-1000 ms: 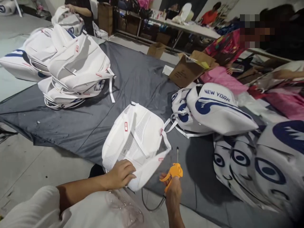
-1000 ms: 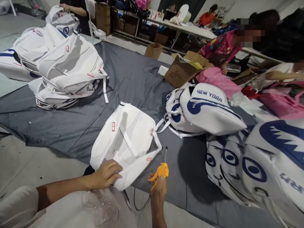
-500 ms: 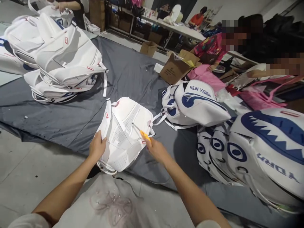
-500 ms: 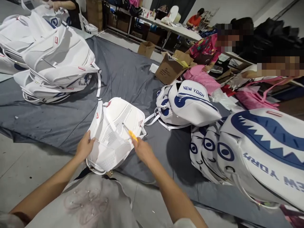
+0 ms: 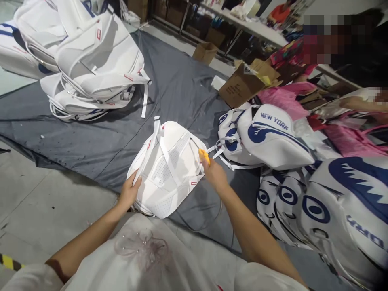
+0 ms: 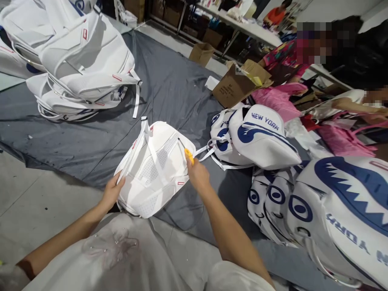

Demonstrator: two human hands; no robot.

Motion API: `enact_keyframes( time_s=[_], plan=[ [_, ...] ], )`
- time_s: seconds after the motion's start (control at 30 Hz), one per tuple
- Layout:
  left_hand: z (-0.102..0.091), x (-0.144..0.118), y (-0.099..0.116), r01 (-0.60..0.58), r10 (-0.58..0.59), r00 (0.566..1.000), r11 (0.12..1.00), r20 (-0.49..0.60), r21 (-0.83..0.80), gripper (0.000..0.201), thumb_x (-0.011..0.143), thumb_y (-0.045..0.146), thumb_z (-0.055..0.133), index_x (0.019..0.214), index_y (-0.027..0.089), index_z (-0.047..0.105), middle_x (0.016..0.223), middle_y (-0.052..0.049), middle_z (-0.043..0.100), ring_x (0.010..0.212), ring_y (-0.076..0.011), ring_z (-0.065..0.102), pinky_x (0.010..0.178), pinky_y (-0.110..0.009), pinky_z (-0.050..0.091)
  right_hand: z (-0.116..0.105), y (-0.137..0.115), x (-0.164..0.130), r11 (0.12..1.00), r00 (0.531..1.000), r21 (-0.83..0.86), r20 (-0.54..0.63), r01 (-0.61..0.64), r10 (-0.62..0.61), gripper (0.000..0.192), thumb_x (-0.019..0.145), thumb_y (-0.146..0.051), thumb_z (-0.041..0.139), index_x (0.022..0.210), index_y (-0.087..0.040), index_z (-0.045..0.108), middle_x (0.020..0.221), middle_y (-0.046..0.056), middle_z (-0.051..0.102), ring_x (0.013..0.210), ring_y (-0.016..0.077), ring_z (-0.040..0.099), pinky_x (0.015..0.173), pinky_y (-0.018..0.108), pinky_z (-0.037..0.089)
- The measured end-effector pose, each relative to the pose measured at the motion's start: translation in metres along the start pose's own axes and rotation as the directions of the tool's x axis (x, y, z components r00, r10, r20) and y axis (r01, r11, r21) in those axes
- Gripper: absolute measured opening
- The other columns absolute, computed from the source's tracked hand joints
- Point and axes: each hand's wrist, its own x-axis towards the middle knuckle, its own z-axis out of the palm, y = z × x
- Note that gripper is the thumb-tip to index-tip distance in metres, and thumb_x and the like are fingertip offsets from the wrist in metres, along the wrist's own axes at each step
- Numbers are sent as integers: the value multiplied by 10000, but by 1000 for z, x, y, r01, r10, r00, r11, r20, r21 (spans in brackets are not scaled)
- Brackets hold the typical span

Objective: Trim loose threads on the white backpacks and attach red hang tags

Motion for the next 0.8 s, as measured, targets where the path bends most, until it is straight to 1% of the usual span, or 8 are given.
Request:
enact_keyframes(
  time_s=[0.07, 0.13, 0.3, 0.37, 0.47, 0.57, 0.67, 0.8],
  plan=[
    [1, 10, 7, 217, -191, 975, 937, 116, -275, 542, 855, 548, 605, 1216, 145, 640, 1253, -142, 662, 1117, -272, 643, 1006, -385, 485, -12, -7, 0, 981, 960, 157, 237, 112, -148, 535, 1007, -533, 227, 1056, -150, 597, 796, 83, 679, 682, 190, 631, 619, 262, 410],
    [1, 26, 12, 438, -393, 899, 804, 193, -402, 509, 897, 535, 555, 1089, 78, 674, 1104, -189, 713, 913, -245, 710, 854, -340, 558, -21, -17, -2, 948, 848, 250, 442, 198, -293, 536, 975, -586, 301, 950, -156, 619, 667, 39, 636, 561, 163, 570, 576, 256, 396],
    [-11, 58, 11, 713, -653, 695, 572, 301, -406, 556, 983, 478, 371, 923, 24, 686, 848, -200, 729, 688, -215, 709, 613, -281, 573, -32, -38, -6, 965, 859, 147, 441, 218, -261, 514, 954, -578, 342, 871, -163, 632, 583, 22, 588, 532, 158, 528, 560, 257, 374],
    [-14, 61, 8, 743, -672, 663, 537, 329, -400, 543, 990, 459, 351, 963, 25, 676, 770, -173, 719, 608, -202, 682, 564, -287, 564, -33, -43, -6, 954, 821, 155, 487, 256, -299, 505, 932, -594, 381, 864, -164, 638, 588, 27, 593, 534, 162, 528, 553, 259, 372],
    [-12, 59, 4, 739, -671, 670, 563, 317, -371, 510, 997, 433, 344, 1018, 29, 654, 680, -131, 690, 502, -163, 609, 539, -283, 549, -35, -51, -3, 958, 902, 146, 325, 248, -284, 517, 952, -576, 333, 903, -159, 635, 644, 45, 622, 553, 160, 531, 561, 259, 371],
    [-5, 50, 4, 603, -563, 795, 777, 227, -183, 493, 999, 423, 330, 1157, 48, 609, 719, -116, 691, 534, -160, 595, 601, -301, 551, -39, -63, -6, 929, 888, 184, 283, 322, -363, 546, 955, -599, 332, 944, -151, 644, 723, 70, 659, 605, 165, 557, 586, 256, 382],
    [5, 34, 6, 127, -175, 969, 958, 172, 256, 556, 963, 469, 407, 1420, 156, 454, 1006, -128, 684, 842, -227, 650, 813, -371, 534, -48, -69, -20, 929, 899, 171, 245, 329, -363, 553, 977, -569, 322, 975, -130, 658, 809, 98, 691, 707, 178, 597, 631, 248, 401],
    [17, 21, 1, -339, 173, 940, 582, 295, 739, 714, 904, 562, 473, 1526, 252, 308, 1226, -191, 521, 1099, -364, 535, 914, -516, 449, -55, -57, -39, 917, 832, 170, 386, 361, -399, 544, 981, -577, 339, 1052, -146, 664, 897, 94, 711, 797, 186, 630, 660, 233, 413]
  ],
)
